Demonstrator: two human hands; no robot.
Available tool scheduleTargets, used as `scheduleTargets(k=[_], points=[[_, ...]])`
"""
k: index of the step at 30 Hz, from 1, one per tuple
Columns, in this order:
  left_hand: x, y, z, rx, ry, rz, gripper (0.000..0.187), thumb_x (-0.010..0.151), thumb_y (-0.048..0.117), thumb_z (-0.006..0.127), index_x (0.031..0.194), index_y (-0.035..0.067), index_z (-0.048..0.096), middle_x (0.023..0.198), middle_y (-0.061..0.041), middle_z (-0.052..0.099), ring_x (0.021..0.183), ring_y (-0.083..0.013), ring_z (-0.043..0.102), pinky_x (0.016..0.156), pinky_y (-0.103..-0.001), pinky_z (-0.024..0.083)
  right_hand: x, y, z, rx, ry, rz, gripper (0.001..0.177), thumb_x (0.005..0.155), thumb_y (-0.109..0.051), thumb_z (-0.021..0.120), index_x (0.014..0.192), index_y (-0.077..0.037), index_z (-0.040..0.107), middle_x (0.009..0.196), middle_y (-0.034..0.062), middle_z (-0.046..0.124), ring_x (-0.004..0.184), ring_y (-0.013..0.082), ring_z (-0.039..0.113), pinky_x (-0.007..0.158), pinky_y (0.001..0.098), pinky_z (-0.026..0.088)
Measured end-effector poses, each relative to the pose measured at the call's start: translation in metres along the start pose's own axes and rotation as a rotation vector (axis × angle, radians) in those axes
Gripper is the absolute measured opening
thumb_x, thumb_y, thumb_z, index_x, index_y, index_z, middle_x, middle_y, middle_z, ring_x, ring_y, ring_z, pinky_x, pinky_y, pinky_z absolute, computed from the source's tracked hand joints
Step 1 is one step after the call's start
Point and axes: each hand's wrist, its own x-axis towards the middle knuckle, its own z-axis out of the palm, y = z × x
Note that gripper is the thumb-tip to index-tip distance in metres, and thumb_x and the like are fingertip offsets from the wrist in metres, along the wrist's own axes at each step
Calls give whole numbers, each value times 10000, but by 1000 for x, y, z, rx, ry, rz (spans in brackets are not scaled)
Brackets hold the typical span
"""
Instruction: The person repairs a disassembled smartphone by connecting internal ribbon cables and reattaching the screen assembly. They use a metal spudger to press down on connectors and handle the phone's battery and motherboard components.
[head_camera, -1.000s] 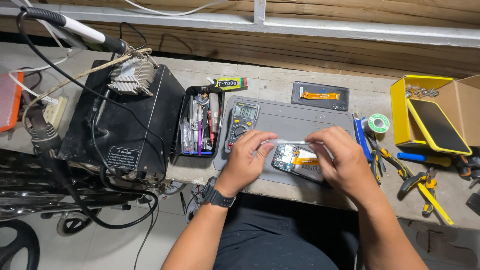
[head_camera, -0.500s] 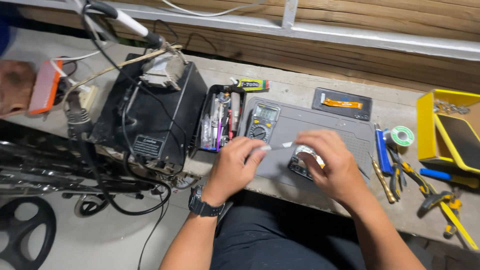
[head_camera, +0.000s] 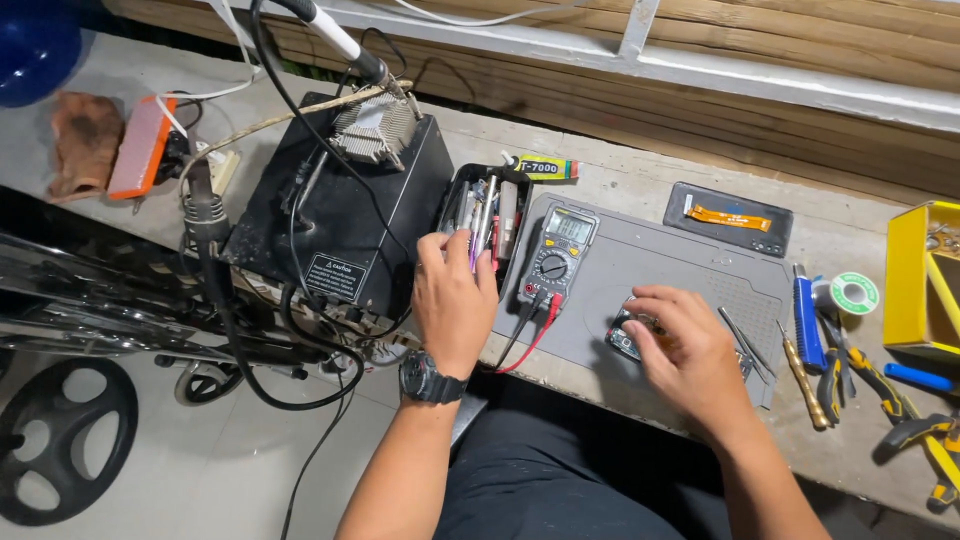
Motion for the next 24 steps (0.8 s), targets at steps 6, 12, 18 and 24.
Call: scheduleTargets(k=[6,12,18,24], points=[[-5,23,35,-169,-44,254,219,996,258,862,1016,43,823,1093,-114,641,1053,-440,725,833,-539,617,-12,-28,37,1,-46,-42,142,1031,-104,811,1166,-97,854,1165,144,846,1082,376,835,960,488,663],[2,34,53,-176,-130,275,265,883,259,913,878,47,755,977,-107,630,997,-420,715,799,-512,597,-13,-49,69,-96,-36,-131,281,1000,-85,827,1273,-24,803,1385,259,777,1185,431,817,989,507,678],[4,33,67,-152,-103,291,308,823,256,909,830,37,693,968,-137,610,987,-448,701,787,-537,598,-25,-43,93,-54,47,-117,314,1028,-90,788,1322,4,730,1500,265,669,1275,467,774,1026,537,671],[3,38,65,-107,-72,297,266,891,266,820,829,39,696,972,-132,615,1000,-427,698,711,-520,608,-28,-44,97,-57,63,-88,362,1008,-110,806,1357,-49,730,1549,214,644,1283,413,792,1041,500,679]])
